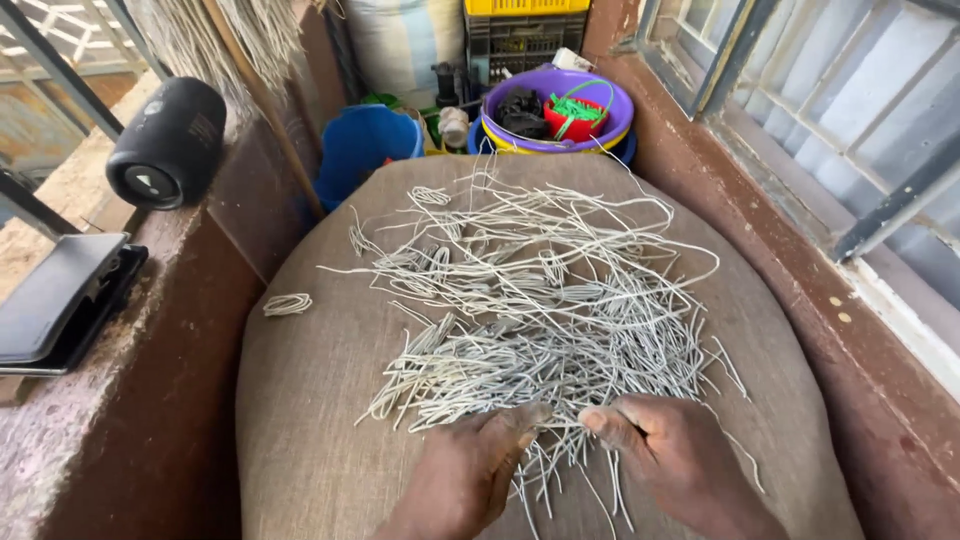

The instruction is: The person sorts through a large pile of tangled white cords on a brown cushioned surface. They repeatedly pick up sections of the cords, separate them, and place them back down, attempting to untangle the mass by hand.

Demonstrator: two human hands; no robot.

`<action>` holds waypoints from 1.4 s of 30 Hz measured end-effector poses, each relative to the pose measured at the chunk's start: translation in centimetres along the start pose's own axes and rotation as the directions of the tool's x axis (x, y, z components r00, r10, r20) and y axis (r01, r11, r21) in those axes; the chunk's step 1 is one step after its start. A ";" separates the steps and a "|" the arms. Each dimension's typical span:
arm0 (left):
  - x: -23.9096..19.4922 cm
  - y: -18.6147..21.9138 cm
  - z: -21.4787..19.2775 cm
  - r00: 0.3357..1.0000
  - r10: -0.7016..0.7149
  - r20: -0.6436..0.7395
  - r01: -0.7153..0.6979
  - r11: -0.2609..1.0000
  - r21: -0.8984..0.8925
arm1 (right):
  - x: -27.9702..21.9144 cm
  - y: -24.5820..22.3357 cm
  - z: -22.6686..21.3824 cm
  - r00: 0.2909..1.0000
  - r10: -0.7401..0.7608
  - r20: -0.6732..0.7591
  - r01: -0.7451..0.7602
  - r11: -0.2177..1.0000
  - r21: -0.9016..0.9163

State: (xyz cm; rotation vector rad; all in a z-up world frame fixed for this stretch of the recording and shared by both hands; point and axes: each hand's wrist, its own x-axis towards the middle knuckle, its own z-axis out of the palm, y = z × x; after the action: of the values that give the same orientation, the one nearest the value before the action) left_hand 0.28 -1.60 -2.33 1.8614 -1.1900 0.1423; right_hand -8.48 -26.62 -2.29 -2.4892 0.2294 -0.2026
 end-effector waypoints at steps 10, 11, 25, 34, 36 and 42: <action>-0.9 0.5 0.7 0.987 -0.053 -0.149 0.024 0.981 -0.192 | -0.9 0.3 2.5 0.945 0.254 0.204 -0.293 0.938 0.185; -1.3 0.4 0.8 0.988 -0.056 -0.146 0.027 0.980 -0.198 | -1.1 0.3 1.7 0.943 0.261 0.206 -0.299 0.937 0.182; -0.8 -0.5 -0.2 0.997 -0.029 0.074 0.018 0.989 0.146 | -0.4 -0.3 0.9 0.955 0.224 0.193 -0.220 0.975 -0.046; 2.4 2.8 3.9 0.838 -0.245 -0.488 -0.032 0.870 -0.492 | -1.3 -1.9 10.3 0.985 0.170 -0.023 -0.080 0.574 0.815; 1.8 0.3 0.1 0.963 -0.168 -0.208 0.098 0.946 -0.309 | 0.6 -3.1 2.4 0.950 0.297 0.100 -0.310 0.844 0.438; 1.9 -2.5 -1.7 0.994 -0.067 -0.090 0.093 0.938 0.333 | 1.0 -0.9 -4.5 0.923 0.377 -0.075 -0.375 0.926 0.040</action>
State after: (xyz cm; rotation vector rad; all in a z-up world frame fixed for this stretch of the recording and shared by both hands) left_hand 3.79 -1.34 -1.85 2.1769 -1.0842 0.3911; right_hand -8.28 -28.72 1.88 -2.3588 0.7270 -0.1433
